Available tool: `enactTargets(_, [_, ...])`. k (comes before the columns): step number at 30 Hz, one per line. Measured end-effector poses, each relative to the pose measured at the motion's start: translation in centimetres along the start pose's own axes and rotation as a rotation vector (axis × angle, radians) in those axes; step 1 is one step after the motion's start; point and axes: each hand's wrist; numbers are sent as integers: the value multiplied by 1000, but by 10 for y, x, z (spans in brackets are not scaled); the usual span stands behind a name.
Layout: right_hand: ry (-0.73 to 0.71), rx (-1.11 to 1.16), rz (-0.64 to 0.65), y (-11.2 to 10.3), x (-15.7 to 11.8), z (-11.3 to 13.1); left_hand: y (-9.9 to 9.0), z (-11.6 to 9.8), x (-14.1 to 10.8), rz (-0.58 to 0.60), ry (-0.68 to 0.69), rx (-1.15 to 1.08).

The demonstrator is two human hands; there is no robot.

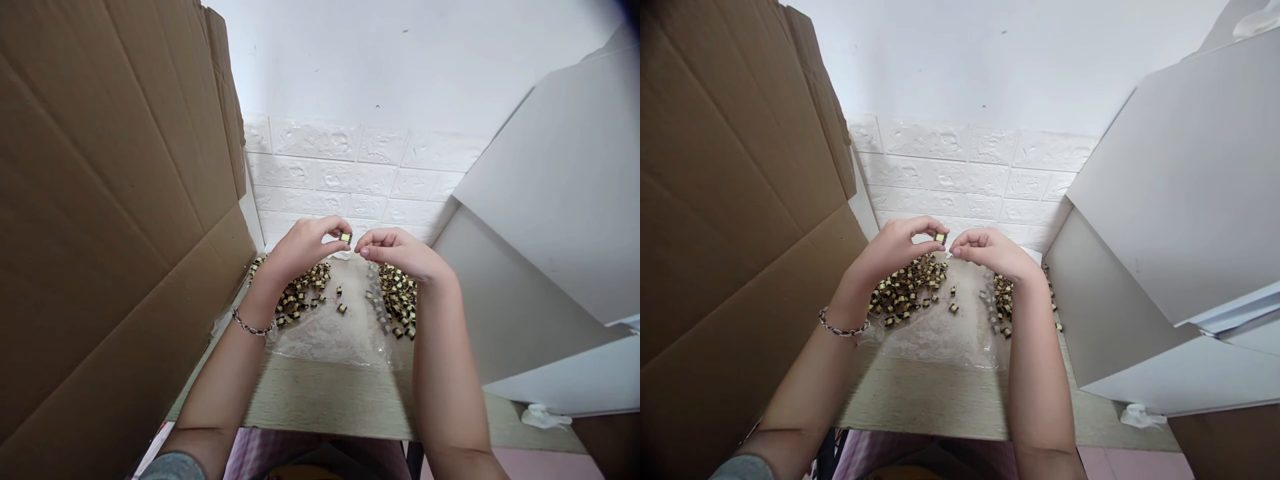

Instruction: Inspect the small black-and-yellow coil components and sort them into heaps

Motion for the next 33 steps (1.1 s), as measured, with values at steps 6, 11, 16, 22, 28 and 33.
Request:
enactTargets(6, [59,-41,26,0,1,-2,-1,-1,-1,-29,15,14])
enactTargets(11, [62,-45,-43,-3,-1,-3,-2,-2,-1,-28,1,25])
enactTargets(16, [48,-39,-108,-5,-3,-3,-2,-1,0,-14,-2,38])
enactTargets(22, [44,-40,-137,-4,-3,-1,-1,1,0,-3,9,47])
enactTargets(28, [22,-78,-196,-3,-4,2,0,2,1,27,28,54])
enactTargets(33, [-5,-115,-251,-1,-4,6,2,2,1,50,25,69])
Point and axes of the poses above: each hand's wrist, its own x-axis towards the middle knuckle, its own y-axis out of the palm, z = x × y, and after that the axes turned 4 degrees about x, right-handed
